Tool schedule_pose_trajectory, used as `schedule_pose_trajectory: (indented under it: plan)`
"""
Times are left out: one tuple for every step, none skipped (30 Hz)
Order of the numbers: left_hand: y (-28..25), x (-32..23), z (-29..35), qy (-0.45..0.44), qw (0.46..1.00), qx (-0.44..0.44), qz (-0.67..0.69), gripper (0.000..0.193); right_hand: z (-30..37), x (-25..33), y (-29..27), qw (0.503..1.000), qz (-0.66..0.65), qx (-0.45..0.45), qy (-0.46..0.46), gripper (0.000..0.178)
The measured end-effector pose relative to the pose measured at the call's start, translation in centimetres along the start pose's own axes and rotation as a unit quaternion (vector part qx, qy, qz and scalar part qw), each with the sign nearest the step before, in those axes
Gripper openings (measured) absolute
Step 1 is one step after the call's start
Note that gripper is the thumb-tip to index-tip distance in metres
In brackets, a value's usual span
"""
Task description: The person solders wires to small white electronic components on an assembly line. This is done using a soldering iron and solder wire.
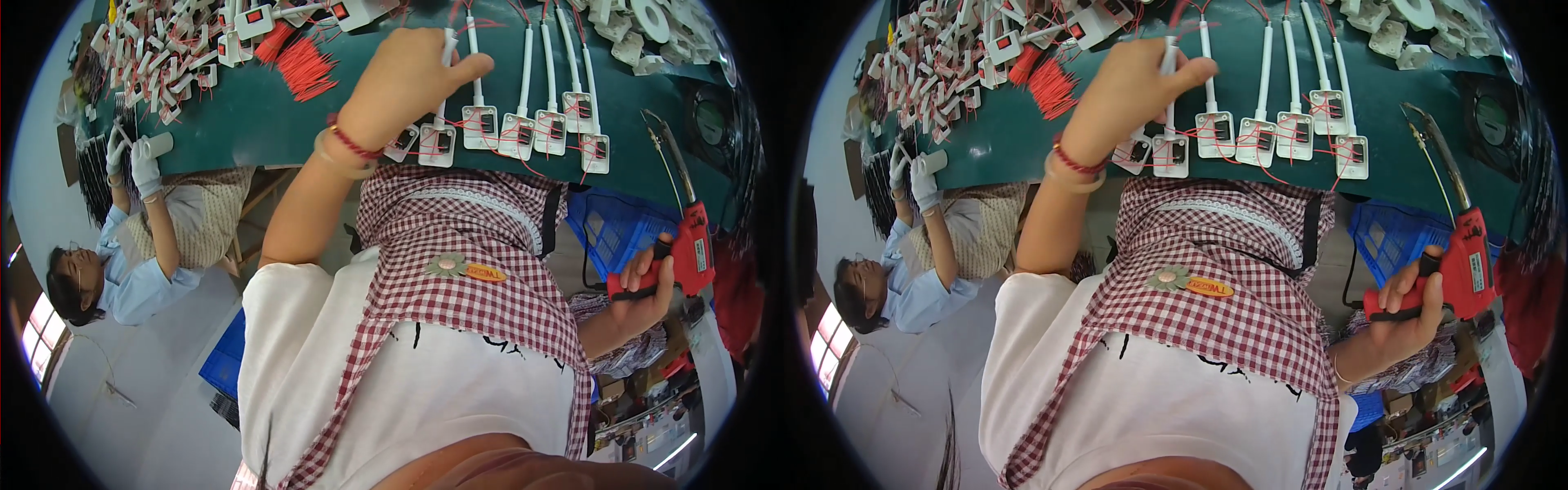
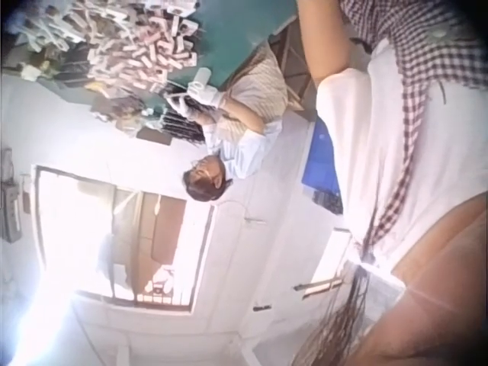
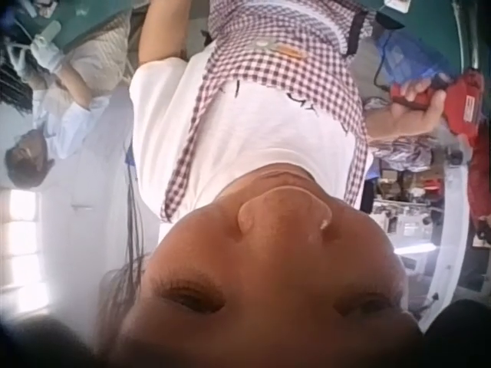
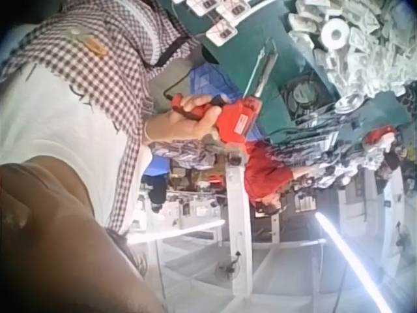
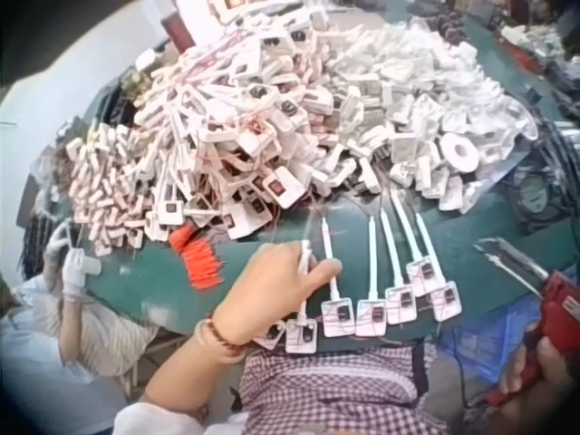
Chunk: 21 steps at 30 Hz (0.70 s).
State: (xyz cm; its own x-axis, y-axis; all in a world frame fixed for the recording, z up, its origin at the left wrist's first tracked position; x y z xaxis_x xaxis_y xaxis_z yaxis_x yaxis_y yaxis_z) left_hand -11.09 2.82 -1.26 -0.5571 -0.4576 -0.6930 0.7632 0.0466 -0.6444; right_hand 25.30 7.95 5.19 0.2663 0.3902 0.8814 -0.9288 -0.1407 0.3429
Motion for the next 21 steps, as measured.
schedule_pose_trajectory:
  plan:
    - [0.4,-0.5,-0.5,0.045,0.995,-0.046,-0.072,0.053,0.0,0.0,0.0,1.000,-0.001,-0.003,-0.004,0.031]
    - [0.6,-1.3,-0.8,0.090,0.981,-0.093,-0.143,0.058,0.0,-0.1,0.2,1.000,0.000,-0.003,-0.001,0.031]
    - [0.9,-1.5,-1.2,0.095,0.981,-0.093,-0.143,0.058,0.1,-0.2,0.3,1.000,0.001,-0.004,0.001,0.031]
    - [1.1,-2.1,-1.5,0.103,0.973,-0.099,-0.183,0.061,0.1,-0.3,0.4,1.000,0.000,-0.007,-0.004,0.031]
    - [1.3,-2.6,-1.8,0.110,0.963,-0.105,-0.223,0.065,0.1,-0.4,0.4,1.000,-0.007,-0.019,-0.004,0.031]
    - [1.6,-3.1,-2.0,0.115,0.962,-0.106,-0.224,0.065,0.1,-0.5,0.3,0.999,-0.015,-0.030,-0.005,0.031]
    - [2.0,-3.5,-2.1,0.124,0.960,-0.101,-0.229,0.066,0.0,-0.6,0.2,0.999,-0.023,-0.033,-0.006,0.030]
    - [2.4,-4.0,-2.3,0.133,0.958,-0.096,-0.234,0.068,-0.2,-0.7,0.1,0.999,-0.025,-0.033,-0.009,0.030]
    - [2.8,-4.3,-2.6,0.126,0.959,-0.097,-0.234,0.067,-0.4,-0.7,0.1,0.999,-0.029,-0.021,-0.007,0.030]
    - [2.9,-4.6,-2.8,0.130,0.958,-0.098,-0.235,0.067,-0.5,-0.8,0.0,0.999,-0.032,-0.010,-0.005,0.030]
    - [3.1,-5.0,-3.0,0.139,0.955,-0.101,-0.241,0.064,-0.5,-0.8,-0.1,0.999,-0.035,-0.011,-0.008,0.030]
    - [3.2,-5.3,-3.2,0.148,0.952,-0.104,-0.246,0.061,-0.6,-0.9,-0.1,0.999,-0.038,-0.010,-0.008,0.030]
    - [3.3,-5.5,-3.4,0.150,0.951,-0.105,-0.248,0.061,-0.6,-0.9,-0.1,0.999,-0.040,-0.008,-0.007,0.030]
    - [3.6,-5.5,-3.8,0.145,0.956,-0.084,-0.241,0.054,-0.7,-0.8,-0.1,0.999,-0.042,-0.008,-0.009,0.030]
    - [3.9,-5.4,-4.2,0.139,0.960,-0.063,-0.234,0.048,-0.7,-0.9,-0.2,0.999,-0.044,-0.011,-0.006,0.030]
    - [3.8,-5.3,-4.6,0.141,0.959,-0.064,-0.236,0.048,-0.7,-1.0,-0.3,0.999,-0.047,-0.014,-0.004,0.030]
    - [4.0,-4.6,-5.1,0.114,0.974,-0.021,-0.193,0.044,-0.8,-1.0,-0.5,0.999,-0.049,-0.015,-0.005,0.030]
    - [4.2,-3.9,-5.2,0.087,0.985,0.022,-0.150,0.039,-0.8,-1.0,-0.6,0.999,-0.050,-0.010,-0.012,0.030]
    - [4.1,-3.9,-5.1,0.095,0.990,0.014,-0.099,0.037,-0.8,-1.1,-0.8,0.998,-0.051,-0.007,-0.019,0.030]
    - [4.2,-3.9,-5.1,0.097,0.990,0.016,-0.101,0.037,-0.8,-1.1,-0.9,0.998,-0.054,-0.010,-0.020,0.030]
    - [4.3,-4.0,-5.1,0.107,0.987,0.008,-0.116,0.037,-0.8,-1.2,-1.1,0.998,-0.054,-0.015,-0.022,0.030]
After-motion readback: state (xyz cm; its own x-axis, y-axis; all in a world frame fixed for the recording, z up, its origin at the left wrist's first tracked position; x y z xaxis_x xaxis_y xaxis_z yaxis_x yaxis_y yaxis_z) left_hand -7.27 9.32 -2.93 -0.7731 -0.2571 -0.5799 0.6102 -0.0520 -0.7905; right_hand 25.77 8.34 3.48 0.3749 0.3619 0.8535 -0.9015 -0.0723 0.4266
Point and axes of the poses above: each hand's wrist, its own z-axis away from the middle knuckle, its own y-axis out of the palm, x = y × z, the point moved 6 cm from there along -z, towards the middle knuckle, and after that the axes turned 2 degrees about -z, right-handed, at the moved point
